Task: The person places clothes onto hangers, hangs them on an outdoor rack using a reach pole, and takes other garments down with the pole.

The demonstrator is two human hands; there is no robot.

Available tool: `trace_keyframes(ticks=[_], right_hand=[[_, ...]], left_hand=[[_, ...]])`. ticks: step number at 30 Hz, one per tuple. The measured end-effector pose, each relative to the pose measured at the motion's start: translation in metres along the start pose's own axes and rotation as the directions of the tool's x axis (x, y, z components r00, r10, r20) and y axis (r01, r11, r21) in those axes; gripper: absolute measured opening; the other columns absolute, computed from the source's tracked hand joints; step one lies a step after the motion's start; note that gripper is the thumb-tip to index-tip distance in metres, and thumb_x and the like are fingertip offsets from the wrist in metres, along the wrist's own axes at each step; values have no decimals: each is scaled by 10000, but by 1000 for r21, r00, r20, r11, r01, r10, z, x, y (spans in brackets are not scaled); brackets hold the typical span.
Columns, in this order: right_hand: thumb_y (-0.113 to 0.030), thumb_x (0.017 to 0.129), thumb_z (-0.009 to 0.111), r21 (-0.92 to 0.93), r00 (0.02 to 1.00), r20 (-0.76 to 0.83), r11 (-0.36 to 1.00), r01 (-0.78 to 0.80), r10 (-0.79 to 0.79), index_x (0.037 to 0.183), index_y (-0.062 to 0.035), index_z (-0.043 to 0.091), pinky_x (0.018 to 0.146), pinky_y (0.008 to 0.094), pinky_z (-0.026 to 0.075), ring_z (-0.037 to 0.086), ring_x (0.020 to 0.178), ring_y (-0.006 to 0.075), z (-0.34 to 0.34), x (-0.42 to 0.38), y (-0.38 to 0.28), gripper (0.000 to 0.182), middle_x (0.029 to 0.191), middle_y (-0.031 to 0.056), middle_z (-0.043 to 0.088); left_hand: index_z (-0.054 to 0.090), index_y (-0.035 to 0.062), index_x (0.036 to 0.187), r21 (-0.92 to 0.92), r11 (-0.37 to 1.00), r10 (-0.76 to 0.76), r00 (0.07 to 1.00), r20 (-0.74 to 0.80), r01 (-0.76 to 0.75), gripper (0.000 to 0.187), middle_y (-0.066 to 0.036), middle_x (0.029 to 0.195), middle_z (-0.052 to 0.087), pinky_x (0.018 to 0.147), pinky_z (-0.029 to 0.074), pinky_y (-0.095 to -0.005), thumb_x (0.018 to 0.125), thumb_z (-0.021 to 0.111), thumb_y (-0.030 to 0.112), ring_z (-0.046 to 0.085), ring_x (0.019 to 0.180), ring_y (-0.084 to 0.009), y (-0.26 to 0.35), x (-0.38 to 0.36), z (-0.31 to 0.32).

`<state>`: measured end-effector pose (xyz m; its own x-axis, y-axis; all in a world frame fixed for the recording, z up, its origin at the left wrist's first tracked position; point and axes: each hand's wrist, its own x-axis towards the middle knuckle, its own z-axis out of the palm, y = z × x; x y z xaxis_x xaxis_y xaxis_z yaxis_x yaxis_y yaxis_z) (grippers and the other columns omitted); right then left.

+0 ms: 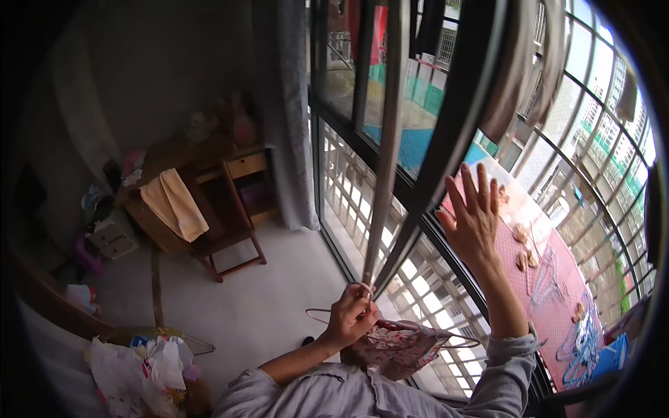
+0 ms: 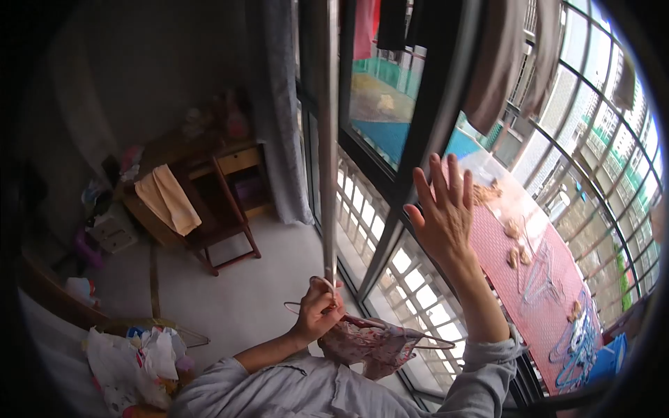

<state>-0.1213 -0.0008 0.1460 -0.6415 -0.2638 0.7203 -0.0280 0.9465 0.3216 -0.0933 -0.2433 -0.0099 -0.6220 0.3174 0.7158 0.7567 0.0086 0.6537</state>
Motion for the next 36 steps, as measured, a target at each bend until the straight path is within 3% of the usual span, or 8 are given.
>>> trace_keyframes(ticks=[8,13,21,24,29,32,34,36], right_hand=[[-485,749,623,-346,992,128,936,61,-17,1359,-174,330,1084,510,105,163,1346,275,184,187,-4,744,1426,96,263],[-702,768,385,-678,917,391,699,227,81,1390,-327,230,1061,589,2,53,1371,262,261,246,14,743,1488,41,86],[-736,760,344,-669,926,371,714,208,77,1388,-324,235,1042,607,-34,22,1371,290,329,303,-1,758,1488,44,83],[-659,747,480,-606,936,348,772,190,43,1384,-261,286,1055,579,60,78,1367,289,359,330,-16,776,1475,22,159],[-606,788,488,-508,908,404,853,121,112,1329,-221,400,1049,593,41,117,1354,312,359,355,-41,670,1439,34,260],[-464,726,659,-1,965,-238,993,-115,112,1254,-178,482,1076,524,67,280,1291,321,314,344,-45,627,1341,71,418],[-392,776,651,-97,804,-574,963,-252,153,1222,-72,475,1022,492,231,358,1246,260,272,287,-23,576,1317,96,433],[-307,786,675,-238,709,-681,860,-452,184,1254,-9,412,946,426,389,448,1172,274,198,223,15,614,1273,150,454]], left_hand=[[539,22,749,46,974,-211,960,-186,223,88,-143,1004,483,756,433,-330,775,599,81,503,929,-234,-110,64,-128],[543,23,754,185,958,-182,963,-200,220,83,-127,959,504,698,433,-304,768,604,78,489,923,-218,-173,92,-170],[556,34,725,165,954,-216,956,-197,250,92,-131,913,538,685,439,-330,700,644,39,520,906,-255,-239,140,-176],[563,38,720,215,957,-152,965,-212,198,108,-128,849,557,696,465,-363,682,665,36,560,891,-281,-259,166,-178],[561,24,725,303,945,-92,989,-119,125,93,-146,914,539,671,474,-331,692,648,20,548,925,-267,-294,204,-188],[566,25,736,224,957,-153,978,-145,183,75,-149,944,532,710,454,-337,696,627,8,529,937,-257,-309,225,-181],[568,28,744,155,963,-199,971,-136,219,72,-153,966,529,722,446,-338,699,619,5,528,910,-250,-321,238,-182],[566,29,746,140,980,-129,985,-113,144,65,-152,992,527,722,442,-335,705,610,8,521,873,-240,-339,248,-183]])
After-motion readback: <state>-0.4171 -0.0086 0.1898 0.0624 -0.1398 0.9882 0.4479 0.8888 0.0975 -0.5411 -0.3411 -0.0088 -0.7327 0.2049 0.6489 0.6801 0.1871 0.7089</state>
